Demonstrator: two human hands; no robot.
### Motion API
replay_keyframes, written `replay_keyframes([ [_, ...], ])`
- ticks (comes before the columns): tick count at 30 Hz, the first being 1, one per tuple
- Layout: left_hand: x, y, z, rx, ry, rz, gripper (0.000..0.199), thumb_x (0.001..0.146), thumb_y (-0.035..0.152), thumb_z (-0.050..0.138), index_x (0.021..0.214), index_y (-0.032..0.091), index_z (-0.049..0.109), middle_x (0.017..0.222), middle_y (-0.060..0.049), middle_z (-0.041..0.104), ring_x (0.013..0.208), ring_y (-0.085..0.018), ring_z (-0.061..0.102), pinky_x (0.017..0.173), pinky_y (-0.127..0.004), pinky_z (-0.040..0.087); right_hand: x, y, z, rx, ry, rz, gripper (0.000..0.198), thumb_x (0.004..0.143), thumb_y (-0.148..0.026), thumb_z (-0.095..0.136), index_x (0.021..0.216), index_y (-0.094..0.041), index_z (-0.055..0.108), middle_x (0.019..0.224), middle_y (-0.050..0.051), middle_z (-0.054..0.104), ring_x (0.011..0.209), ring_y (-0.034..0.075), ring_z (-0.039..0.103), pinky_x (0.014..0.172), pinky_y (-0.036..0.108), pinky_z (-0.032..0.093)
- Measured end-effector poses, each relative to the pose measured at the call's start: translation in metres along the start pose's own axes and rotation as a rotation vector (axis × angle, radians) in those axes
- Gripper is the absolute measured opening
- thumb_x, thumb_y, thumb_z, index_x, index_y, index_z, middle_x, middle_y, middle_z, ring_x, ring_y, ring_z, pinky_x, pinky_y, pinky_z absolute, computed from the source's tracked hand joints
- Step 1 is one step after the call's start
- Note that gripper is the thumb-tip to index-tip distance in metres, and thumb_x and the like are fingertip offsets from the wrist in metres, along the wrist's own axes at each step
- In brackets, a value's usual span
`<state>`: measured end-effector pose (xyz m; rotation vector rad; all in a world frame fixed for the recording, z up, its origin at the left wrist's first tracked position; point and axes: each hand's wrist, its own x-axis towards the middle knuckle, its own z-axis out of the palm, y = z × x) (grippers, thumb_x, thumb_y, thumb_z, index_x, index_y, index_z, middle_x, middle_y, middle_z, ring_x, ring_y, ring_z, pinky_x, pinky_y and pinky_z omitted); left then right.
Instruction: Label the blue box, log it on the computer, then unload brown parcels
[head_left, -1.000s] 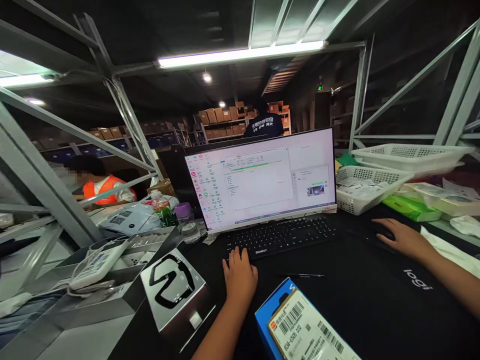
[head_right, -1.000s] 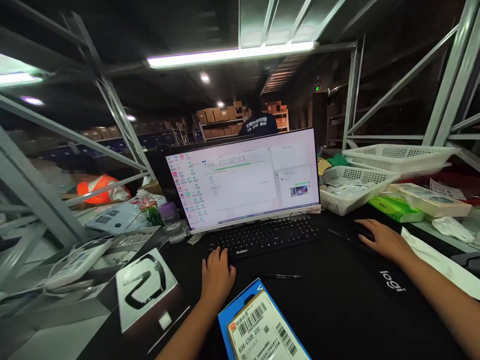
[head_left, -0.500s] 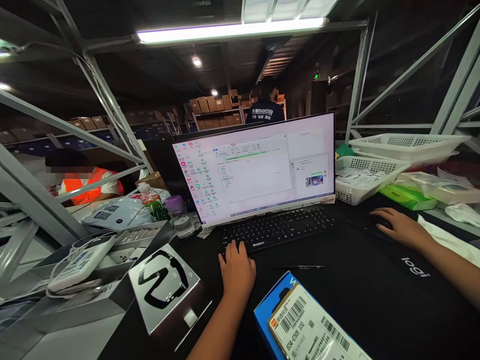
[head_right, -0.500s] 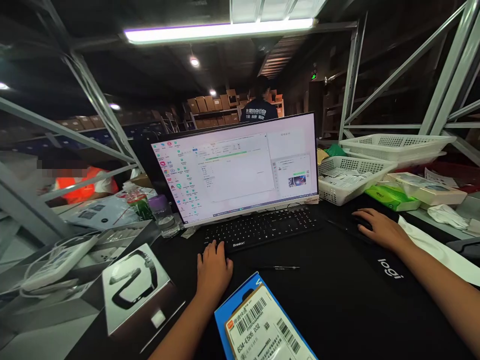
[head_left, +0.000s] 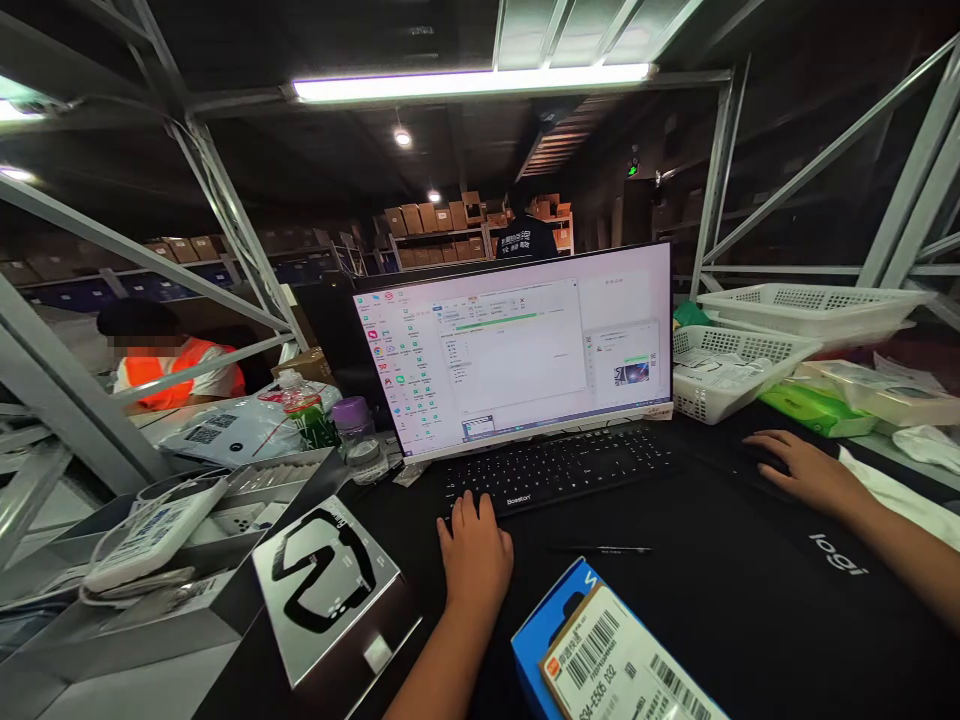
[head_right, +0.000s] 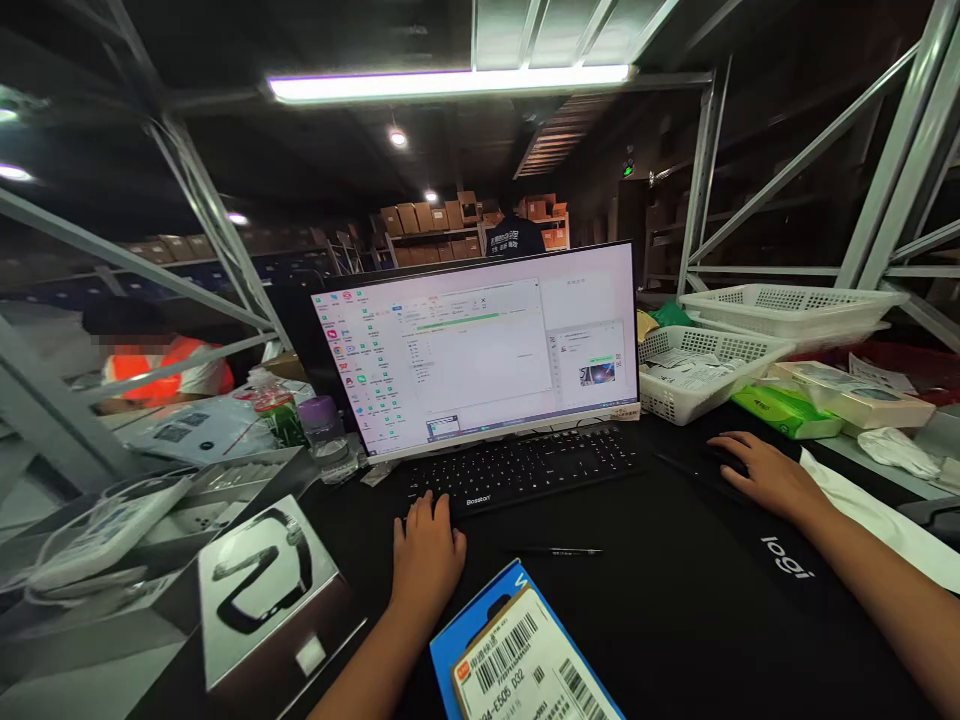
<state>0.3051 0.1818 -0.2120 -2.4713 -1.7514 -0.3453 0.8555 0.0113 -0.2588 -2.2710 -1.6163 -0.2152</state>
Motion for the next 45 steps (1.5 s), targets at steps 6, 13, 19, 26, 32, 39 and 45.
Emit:
replay_keyframes([
  [6, 0.001, 0.000, -0.001, 0.010, -0.005, -0.001, 0.056, 0.093, 0.015, 0.045, 0.148, 0.010, 0.054, 0.159, -0.021, 0.047, 0.150, -0.035, 0.042, 0.123, -0.061, 0.032, 0.002, 0.010, 0.006, -0.024, 0.033, -0.040, 0.051, 0.090, -0.052, 0.045, 0.131, -0.027, 0.064, 0.140, 0.013, 0.059, 0.123, 0.034, 0.064, 0.109, 0.051, 0.051],
  [13, 0.001, 0.000, -0.002, 0.015, -0.025, -0.009, 0.057, 0.093, 0.015, 0.045, 0.149, 0.010, 0.053, 0.160, -0.021, 0.046, 0.150, -0.035, 0.041, 0.124, -0.060, 0.030, 0.003, 0.013, 0.010, -0.018, 0.051, -0.040, 0.051, 0.088, -0.050, 0.046, 0.130, -0.027, 0.064, 0.140, 0.013, 0.059, 0.122, 0.035, 0.064, 0.106, 0.053, 0.053],
  [19, 0.000, 0.000, -0.001, 0.018, -0.007, 0.004, 0.056, 0.093, 0.014, 0.044, 0.148, 0.010, 0.053, 0.159, -0.021, 0.047, 0.150, -0.035, 0.041, 0.123, -0.060, 0.031, -0.001, 0.001, 0.002, -0.026, 0.042, 0.002, 0.054, 0.091, -0.047, 0.046, 0.140, -0.028, 0.055, 0.142, 0.013, 0.056, 0.121, 0.034, 0.065, 0.102, 0.049, 0.055],
  [26, 0.000, -0.001, 0.000, 0.019, -0.019, -0.006, 0.056, 0.094, 0.014, 0.045, 0.148, 0.011, 0.053, 0.160, -0.020, 0.046, 0.150, -0.035, 0.040, 0.123, -0.060, 0.031, -0.001, 0.004, 0.004, 0.006, 0.052, -0.012, 0.051, 0.091, -0.048, 0.048, 0.137, -0.027, 0.055, 0.141, 0.013, 0.055, 0.120, 0.033, 0.065, 0.104, 0.046, 0.054],
  [32, 0.000, 0.001, -0.004, -0.001, -0.004, -0.020, 0.055, 0.093, 0.013, 0.044, 0.148, 0.012, 0.054, 0.159, -0.019, 0.048, 0.150, -0.033, 0.041, 0.124, -0.060, 0.029, 0.000, 0.003, 0.005, 0.011, 0.050, 0.023, 0.050, 0.089, -0.050, 0.048, 0.132, -0.027, 0.060, 0.142, 0.013, 0.056, 0.119, 0.034, 0.066, 0.103, 0.050, 0.054],
  [39, -0.001, 0.002, -0.006, 0.001, -0.038, -0.023, 0.057, 0.094, 0.014, 0.045, 0.150, 0.012, 0.052, 0.161, -0.018, 0.045, 0.151, -0.033, 0.039, 0.125, -0.060, 0.028, 0.002, -0.006, 0.000, 0.026, 0.048, 0.017, 0.059, 0.091, -0.059, 0.044, 0.138, -0.027, 0.060, 0.141, 0.013, 0.060, 0.122, 0.032, 0.066, 0.100, 0.045, 0.058],
  [45, -0.002, 0.002, -0.006, -0.002, -0.032, -0.019, 0.057, 0.092, 0.015, 0.048, 0.149, 0.013, 0.052, 0.162, -0.018, 0.045, 0.151, -0.033, 0.039, 0.125, -0.059, 0.028, 0.007, 0.013, 0.013, 0.039, 0.076, -0.028, 0.060, 0.090, -0.066, 0.046, 0.133, -0.029, 0.063, 0.138, 0.011, 0.062, 0.121, 0.032, 0.067, 0.104, 0.046, 0.057],
])
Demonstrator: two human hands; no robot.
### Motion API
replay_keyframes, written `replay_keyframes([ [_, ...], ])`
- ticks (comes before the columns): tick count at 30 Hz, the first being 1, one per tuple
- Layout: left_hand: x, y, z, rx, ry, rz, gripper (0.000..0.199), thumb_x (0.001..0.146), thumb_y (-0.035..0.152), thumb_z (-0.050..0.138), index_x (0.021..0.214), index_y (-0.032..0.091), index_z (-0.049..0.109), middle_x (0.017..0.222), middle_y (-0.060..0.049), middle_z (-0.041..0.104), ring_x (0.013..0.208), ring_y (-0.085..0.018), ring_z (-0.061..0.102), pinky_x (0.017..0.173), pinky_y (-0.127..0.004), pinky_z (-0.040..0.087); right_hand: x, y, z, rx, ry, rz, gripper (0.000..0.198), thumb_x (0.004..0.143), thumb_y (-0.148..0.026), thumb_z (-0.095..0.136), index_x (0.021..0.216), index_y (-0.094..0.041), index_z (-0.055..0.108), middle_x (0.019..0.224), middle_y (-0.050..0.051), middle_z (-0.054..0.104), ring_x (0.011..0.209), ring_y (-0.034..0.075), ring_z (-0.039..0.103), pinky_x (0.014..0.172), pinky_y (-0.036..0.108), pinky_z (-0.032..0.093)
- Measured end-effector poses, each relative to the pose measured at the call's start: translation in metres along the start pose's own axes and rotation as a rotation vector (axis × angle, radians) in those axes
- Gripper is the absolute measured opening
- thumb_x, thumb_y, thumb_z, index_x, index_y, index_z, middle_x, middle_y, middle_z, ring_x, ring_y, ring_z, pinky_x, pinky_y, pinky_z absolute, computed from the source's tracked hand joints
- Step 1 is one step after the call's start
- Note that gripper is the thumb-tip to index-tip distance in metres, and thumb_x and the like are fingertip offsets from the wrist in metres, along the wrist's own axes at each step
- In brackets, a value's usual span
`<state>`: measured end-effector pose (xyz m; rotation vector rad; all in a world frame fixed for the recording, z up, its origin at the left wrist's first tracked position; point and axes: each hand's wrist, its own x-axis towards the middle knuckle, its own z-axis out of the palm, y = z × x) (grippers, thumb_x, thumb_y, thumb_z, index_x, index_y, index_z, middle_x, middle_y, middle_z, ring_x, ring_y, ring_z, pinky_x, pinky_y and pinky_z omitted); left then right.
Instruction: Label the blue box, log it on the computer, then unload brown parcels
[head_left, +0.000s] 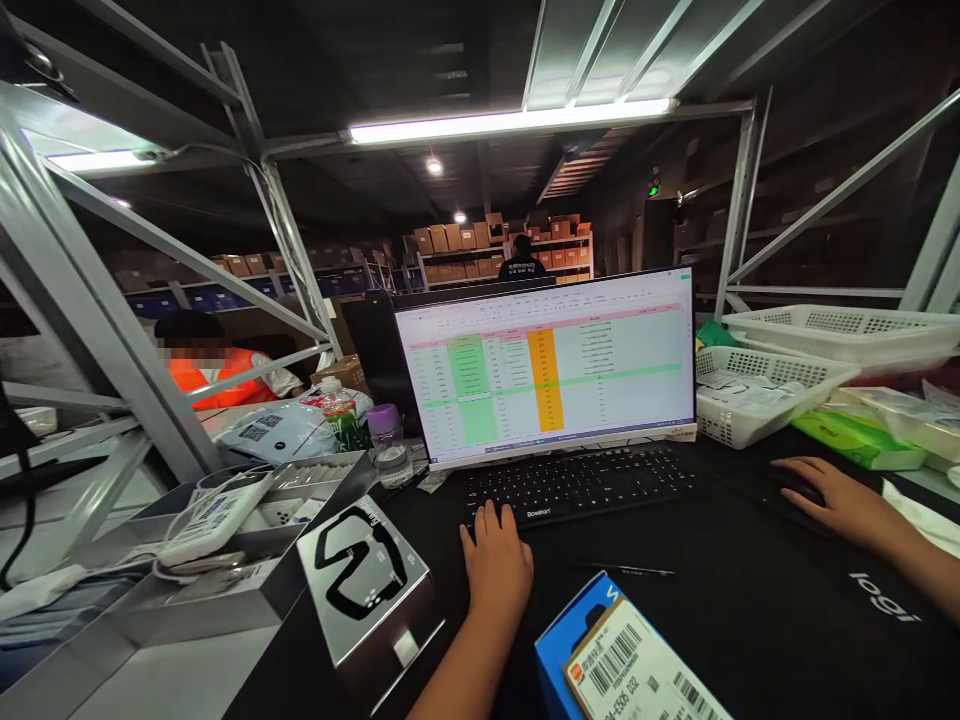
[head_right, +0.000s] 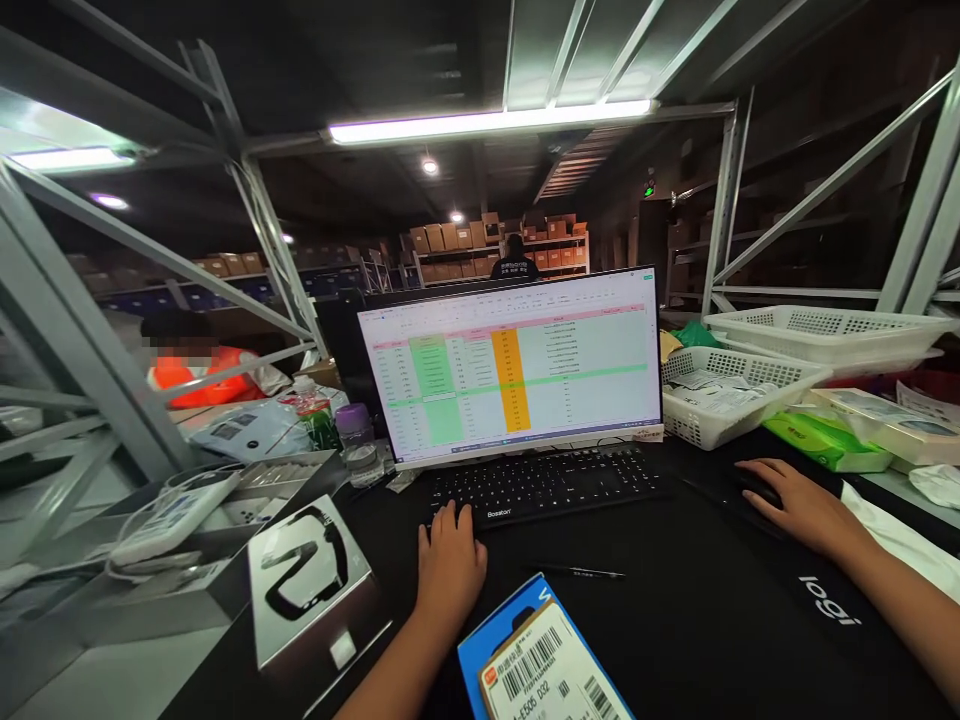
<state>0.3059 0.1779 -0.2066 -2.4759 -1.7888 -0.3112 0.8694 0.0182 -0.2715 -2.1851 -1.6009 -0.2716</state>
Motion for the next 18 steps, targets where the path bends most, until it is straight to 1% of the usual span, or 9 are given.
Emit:
replay_keyframes([
  [3, 0.000, -0.001, 0.002, -0.011, 0.013, 0.010, 0.057, 0.091, 0.016, 0.048, 0.149, 0.013, 0.053, 0.161, -0.019, 0.046, 0.151, -0.033, 0.040, 0.125, -0.060, 0.029, 0.001, 0.010, 0.005, -0.001, -0.007, -0.018, 0.060, 0.088, -0.065, 0.047, 0.133, -0.027, 0.064, 0.136, 0.012, 0.064, 0.121, 0.033, 0.067, 0.103, 0.046, 0.057],
  [6, -0.001, -0.002, 0.002, -0.008, 0.019, 0.012, 0.057, 0.091, 0.016, 0.048, 0.148, 0.013, 0.053, 0.161, -0.019, 0.046, 0.151, -0.034, 0.040, 0.125, -0.060, 0.029, 0.001, 0.015, 0.006, -0.011, -0.008, -0.010, 0.059, 0.086, -0.061, 0.048, 0.132, -0.027, 0.063, 0.136, 0.013, 0.065, 0.119, 0.035, 0.067, 0.103, 0.048, 0.057],
  [10, -0.001, -0.001, 0.000, -0.004, 0.007, 0.008, 0.057, 0.091, 0.016, 0.048, 0.148, 0.013, 0.053, 0.161, -0.019, 0.045, 0.151, -0.033, 0.040, 0.125, -0.060, 0.030, 0.000, 0.019, 0.006, 0.001, 0.004, 0.000, 0.058, 0.085, -0.060, 0.050, 0.132, -0.030, 0.061, 0.137, 0.011, 0.064, 0.121, 0.037, 0.066, 0.101, 0.053, 0.057],
  [14, -0.001, 0.000, -0.002, -0.010, -0.005, 0.004, 0.058, 0.091, 0.016, 0.048, 0.149, 0.012, 0.052, 0.161, -0.019, 0.045, 0.151, -0.034, 0.040, 0.125, -0.061, 0.030, -0.002, 0.019, 0.005, 0.000, 0.006, 0.000, 0.057, 0.085, -0.062, 0.050, 0.132, -0.030, 0.061, 0.137, 0.010, 0.064, 0.122, 0.036, 0.066, 0.103, 0.050, 0.056],
  [16, -0.001, 0.001, -0.003, -0.018, -0.016, 0.002, 0.059, 0.091, 0.016, 0.048, 0.150, 0.012, 0.051, 0.162, -0.019, 0.044, 0.152, -0.034, 0.039, 0.125, -0.061, 0.029, -0.004, 0.018, 0.005, -0.002, 0.002, 0.004, 0.056, 0.086, -0.063, 0.050, 0.133, -0.033, 0.060, 0.139, 0.008, 0.063, 0.122, 0.035, 0.066, 0.101, 0.049, 0.057],
  [18, -0.001, 0.001, -0.002, -0.023, -0.022, 0.001, 0.059, 0.091, 0.016, 0.048, 0.151, 0.012, 0.050, 0.163, -0.019, 0.043, 0.152, -0.035, 0.038, 0.125, -0.062, 0.029, -0.005, 0.017, 0.004, 0.008, 0.007, -0.002, 0.053, 0.087, -0.066, 0.049, 0.132, -0.039, 0.057, 0.139, 0.005, 0.063, 0.121, 0.035, 0.066, 0.098, 0.051, 0.058],
])
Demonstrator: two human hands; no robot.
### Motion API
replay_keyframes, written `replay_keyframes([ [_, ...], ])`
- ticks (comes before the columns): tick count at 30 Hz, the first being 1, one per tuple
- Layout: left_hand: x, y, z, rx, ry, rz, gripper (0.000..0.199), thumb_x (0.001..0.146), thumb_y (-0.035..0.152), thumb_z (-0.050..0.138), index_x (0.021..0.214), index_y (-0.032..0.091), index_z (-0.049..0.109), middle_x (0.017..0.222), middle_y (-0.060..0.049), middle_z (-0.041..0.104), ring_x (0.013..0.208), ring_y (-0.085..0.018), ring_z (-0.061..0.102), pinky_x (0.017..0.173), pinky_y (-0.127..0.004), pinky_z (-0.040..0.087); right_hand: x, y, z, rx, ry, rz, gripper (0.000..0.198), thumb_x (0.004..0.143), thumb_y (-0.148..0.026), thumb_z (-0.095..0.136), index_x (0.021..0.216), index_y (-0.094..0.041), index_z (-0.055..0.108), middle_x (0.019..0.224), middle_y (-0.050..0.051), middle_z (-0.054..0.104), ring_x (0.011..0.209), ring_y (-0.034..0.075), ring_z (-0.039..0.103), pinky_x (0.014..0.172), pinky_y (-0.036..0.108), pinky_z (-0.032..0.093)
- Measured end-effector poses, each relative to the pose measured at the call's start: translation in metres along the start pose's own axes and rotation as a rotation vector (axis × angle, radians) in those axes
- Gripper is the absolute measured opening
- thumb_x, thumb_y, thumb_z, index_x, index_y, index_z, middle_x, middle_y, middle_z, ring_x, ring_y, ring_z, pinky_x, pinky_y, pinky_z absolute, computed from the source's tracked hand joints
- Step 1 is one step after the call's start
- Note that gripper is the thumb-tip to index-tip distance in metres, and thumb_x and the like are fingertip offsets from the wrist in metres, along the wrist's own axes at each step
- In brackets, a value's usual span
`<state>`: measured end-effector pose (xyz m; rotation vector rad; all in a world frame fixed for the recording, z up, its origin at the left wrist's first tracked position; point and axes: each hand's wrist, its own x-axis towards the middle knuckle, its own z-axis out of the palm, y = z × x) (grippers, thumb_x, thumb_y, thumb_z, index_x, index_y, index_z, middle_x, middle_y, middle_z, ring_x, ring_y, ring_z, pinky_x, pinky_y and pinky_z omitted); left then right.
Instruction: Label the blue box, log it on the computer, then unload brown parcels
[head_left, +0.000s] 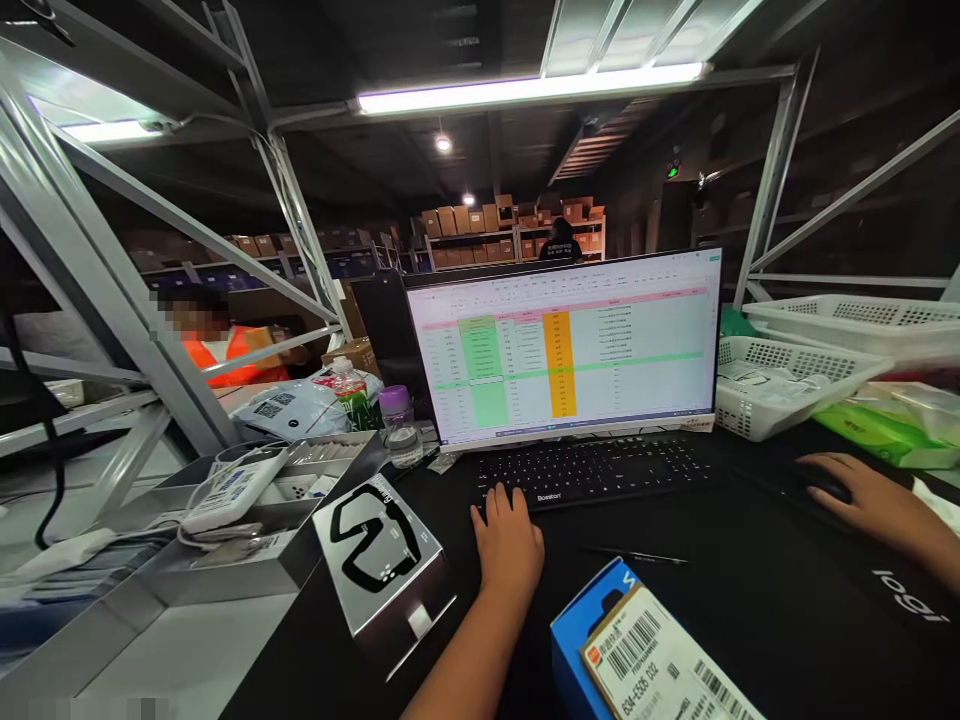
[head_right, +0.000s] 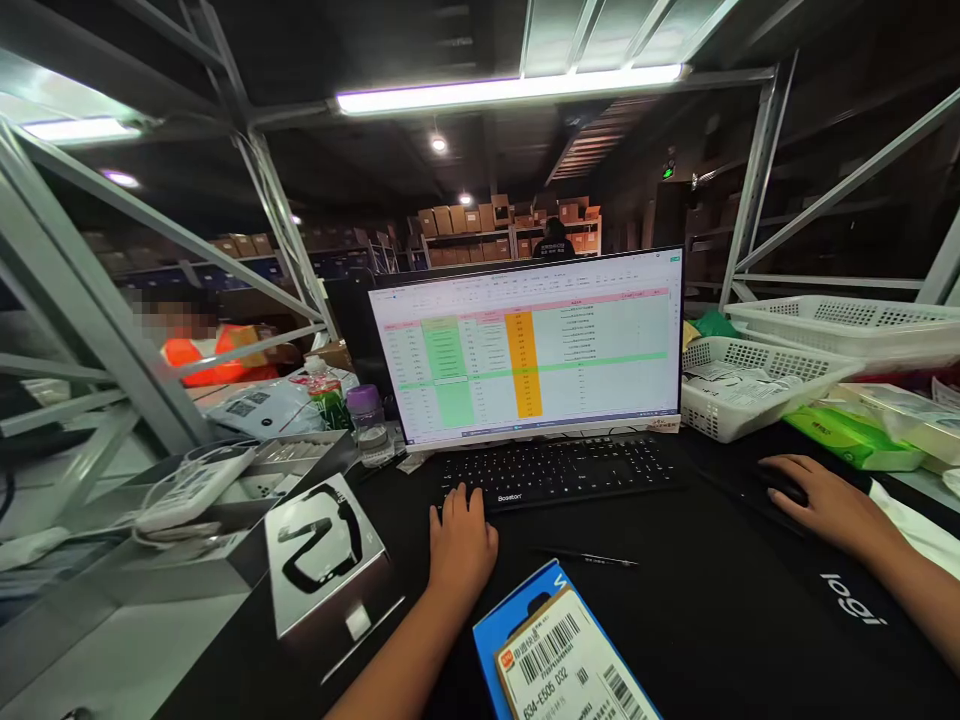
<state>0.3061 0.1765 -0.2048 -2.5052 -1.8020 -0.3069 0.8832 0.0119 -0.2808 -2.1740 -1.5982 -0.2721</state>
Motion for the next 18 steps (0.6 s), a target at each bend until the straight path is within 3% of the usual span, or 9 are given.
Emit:
replay_keyframes([
  [10, 0.001, -0.001, 0.006, 0.008, 0.032, 0.007, 0.058, 0.091, 0.016, 0.048, 0.149, 0.013, 0.052, 0.161, -0.019, 0.045, 0.151, -0.034, 0.040, 0.124, -0.061, 0.029, 0.004, -0.005, 0.001, 0.053, 0.052, -0.036, 0.046, 0.083, -0.066, 0.048, 0.121, -0.042, 0.057, 0.127, 0.004, 0.065, 0.117, 0.037, 0.066, 0.105, 0.057, 0.053],
  [18, 0.001, -0.002, 0.005, 0.002, 0.031, 0.004, 0.058, 0.090, 0.016, 0.048, 0.148, 0.013, 0.053, 0.161, -0.018, 0.046, 0.151, -0.033, 0.040, 0.125, -0.061, 0.029, 0.005, 0.013, 0.010, 0.038, 0.023, -0.030, 0.047, 0.084, -0.065, 0.052, 0.124, -0.041, 0.060, 0.130, 0.004, 0.065, 0.121, 0.038, 0.065, 0.102, 0.058, 0.055],
])
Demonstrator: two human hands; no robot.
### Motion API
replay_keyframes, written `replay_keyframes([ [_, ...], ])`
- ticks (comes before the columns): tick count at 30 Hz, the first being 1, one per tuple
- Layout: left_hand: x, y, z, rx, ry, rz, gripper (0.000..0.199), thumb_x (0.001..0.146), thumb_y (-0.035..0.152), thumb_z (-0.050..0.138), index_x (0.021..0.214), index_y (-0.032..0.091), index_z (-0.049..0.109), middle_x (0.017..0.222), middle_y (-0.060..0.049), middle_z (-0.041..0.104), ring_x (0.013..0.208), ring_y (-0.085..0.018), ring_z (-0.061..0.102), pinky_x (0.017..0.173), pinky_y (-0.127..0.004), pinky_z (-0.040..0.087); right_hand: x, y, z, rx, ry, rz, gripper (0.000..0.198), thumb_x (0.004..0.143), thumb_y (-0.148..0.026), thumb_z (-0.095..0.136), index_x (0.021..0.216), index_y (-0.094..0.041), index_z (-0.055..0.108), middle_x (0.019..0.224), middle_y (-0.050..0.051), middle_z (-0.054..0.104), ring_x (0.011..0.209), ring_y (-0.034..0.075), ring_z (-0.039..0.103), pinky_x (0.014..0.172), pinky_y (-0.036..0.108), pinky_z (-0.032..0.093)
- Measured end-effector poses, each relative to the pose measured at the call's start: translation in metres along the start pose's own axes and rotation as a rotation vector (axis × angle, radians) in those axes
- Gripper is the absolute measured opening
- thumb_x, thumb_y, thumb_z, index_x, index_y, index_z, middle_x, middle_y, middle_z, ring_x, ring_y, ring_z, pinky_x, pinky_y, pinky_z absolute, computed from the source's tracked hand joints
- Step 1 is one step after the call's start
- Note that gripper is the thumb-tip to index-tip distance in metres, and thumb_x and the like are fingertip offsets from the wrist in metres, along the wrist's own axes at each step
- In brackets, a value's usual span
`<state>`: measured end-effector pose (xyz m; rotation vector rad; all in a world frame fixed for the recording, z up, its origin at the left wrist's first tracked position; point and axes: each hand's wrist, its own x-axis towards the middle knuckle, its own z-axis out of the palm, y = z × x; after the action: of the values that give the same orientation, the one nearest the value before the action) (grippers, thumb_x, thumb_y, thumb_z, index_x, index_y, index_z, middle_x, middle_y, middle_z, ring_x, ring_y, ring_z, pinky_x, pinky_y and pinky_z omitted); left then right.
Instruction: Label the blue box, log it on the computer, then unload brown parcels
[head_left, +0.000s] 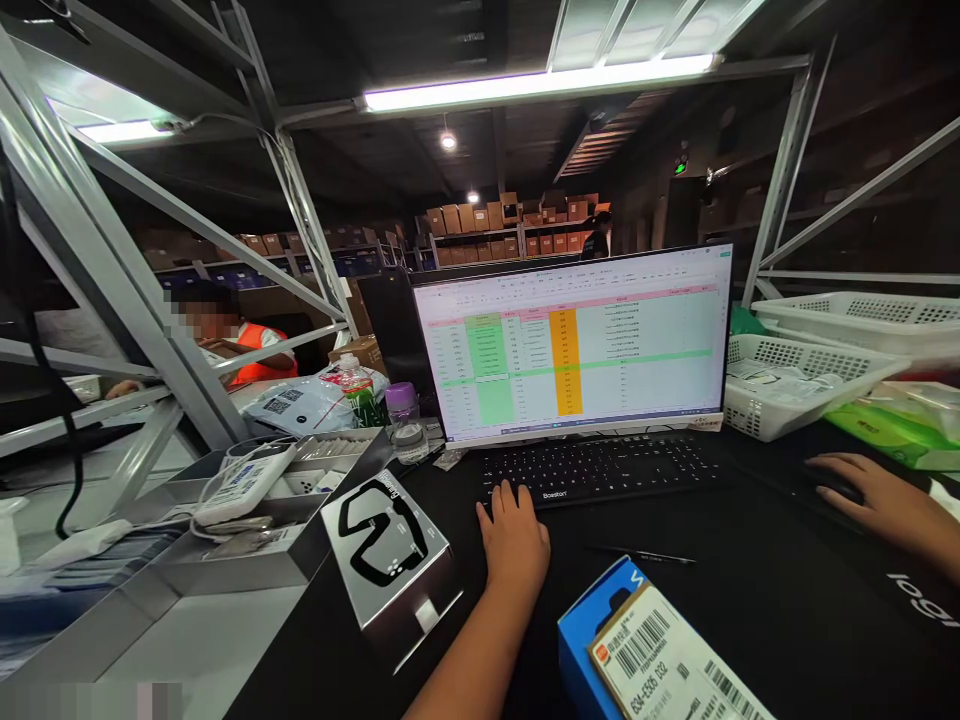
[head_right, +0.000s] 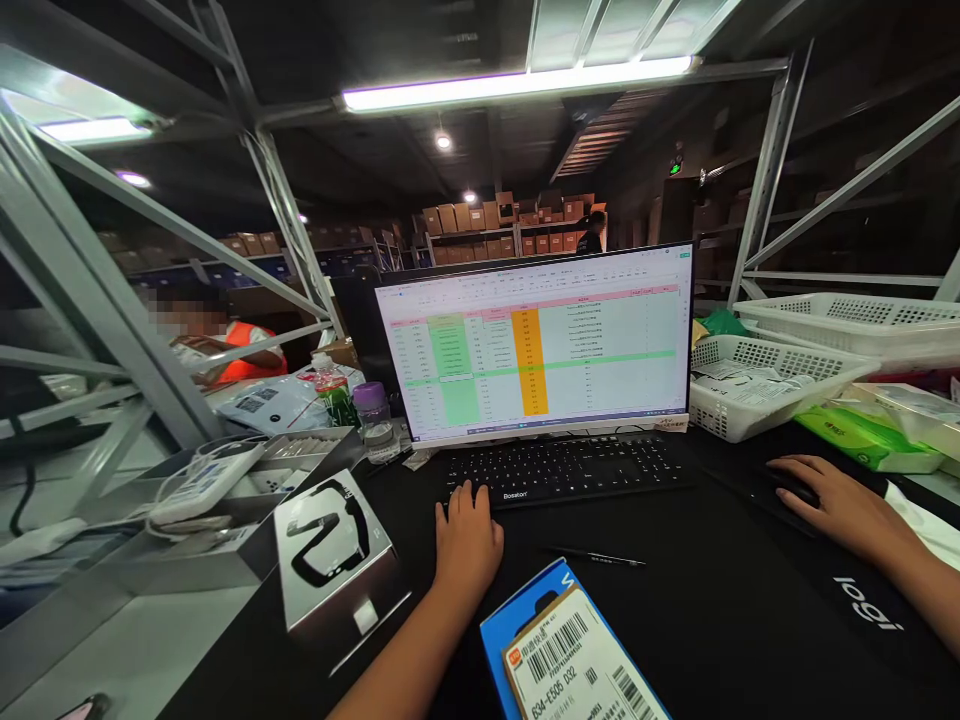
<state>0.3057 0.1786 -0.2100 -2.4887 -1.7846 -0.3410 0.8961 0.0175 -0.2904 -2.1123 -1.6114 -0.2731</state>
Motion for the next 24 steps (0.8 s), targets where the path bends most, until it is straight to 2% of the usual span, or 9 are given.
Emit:
replay_keyframes([
  [5, -0.001, 0.000, 0.001, -0.007, 0.002, 0.003, 0.059, 0.090, 0.016, 0.049, 0.148, 0.012, 0.053, 0.161, -0.019, 0.045, 0.150, -0.035, 0.040, 0.124, -0.062, 0.029, 0.001, -0.001, 0.000, -0.014, -0.010, 0.012, 0.052, 0.084, -0.066, 0.050, 0.124, -0.036, 0.063, 0.132, 0.009, 0.063, 0.122, 0.037, 0.065, 0.104, 0.056, 0.055],
  [9, -0.001, 0.000, -0.001, -0.003, -0.003, 0.001, 0.059, 0.090, 0.016, 0.049, 0.149, 0.013, 0.052, 0.161, -0.019, 0.045, 0.151, -0.034, 0.039, 0.125, -0.062, 0.029, 0.000, -0.007, -0.002, -0.006, -0.009, 0.016, 0.049, 0.084, -0.065, 0.048, 0.126, -0.042, 0.057, 0.131, 0.003, 0.063, 0.121, 0.037, 0.065, 0.102, 0.057, 0.055],
  [13, 0.000, 0.001, -0.002, 0.005, -0.025, -0.004, 0.059, 0.091, 0.015, 0.049, 0.150, 0.013, 0.051, 0.162, -0.018, 0.044, 0.152, -0.034, 0.038, 0.125, -0.061, 0.028, -0.001, -0.011, -0.004, 0.001, -0.003, 0.032, 0.053, 0.086, -0.066, 0.049, 0.135, -0.046, 0.049, 0.133, 0.002, 0.059, 0.120, 0.036, 0.064, 0.101, 0.055, 0.056],
  [17, -0.001, 0.002, -0.004, 0.009, -0.025, -0.003, 0.059, 0.091, 0.016, 0.048, 0.150, 0.013, 0.051, 0.162, -0.019, 0.043, 0.152, -0.034, 0.038, 0.125, -0.061, 0.028, 0.000, -0.016, -0.006, 0.010, -0.008, 0.018, 0.049, 0.088, -0.067, 0.047, 0.134, -0.049, 0.049, 0.136, 0.001, 0.060, 0.122, 0.036, 0.063, 0.105, 0.056, 0.053],
  [22, -0.002, 0.002, -0.005, 0.012, -0.024, 0.000, 0.059, 0.091, 0.015, 0.048, 0.150, 0.012, 0.051, 0.162, -0.019, 0.043, 0.152, -0.034, 0.038, 0.125, -0.061, 0.029, 0.001, -0.020, -0.007, -0.013, -0.024, 0.022, 0.052, 0.088, -0.064, 0.048, 0.133, -0.038, 0.056, 0.136, 0.006, 0.061, 0.126, 0.038, 0.062, 0.109, 0.055, 0.051],
  [24, -0.002, 0.001, -0.005, 0.005, -0.023, -0.001, 0.059, 0.091, 0.015, 0.047, 0.150, 0.012, 0.051, 0.162, -0.019, 0.043, 0.152, -0.034, 0.038, 0.125, -0.061, 0.028, 0.001, -0.020, -0.007, -0.014, -0.016, 0.011, 0.050, 0.088, -0.064, 0.047, 0.131, -0.038, 0.056, 0.134, 0.006, 0.063, 0.124, 0.037, 0.064, 0.108, 0.056, 0.052],
])
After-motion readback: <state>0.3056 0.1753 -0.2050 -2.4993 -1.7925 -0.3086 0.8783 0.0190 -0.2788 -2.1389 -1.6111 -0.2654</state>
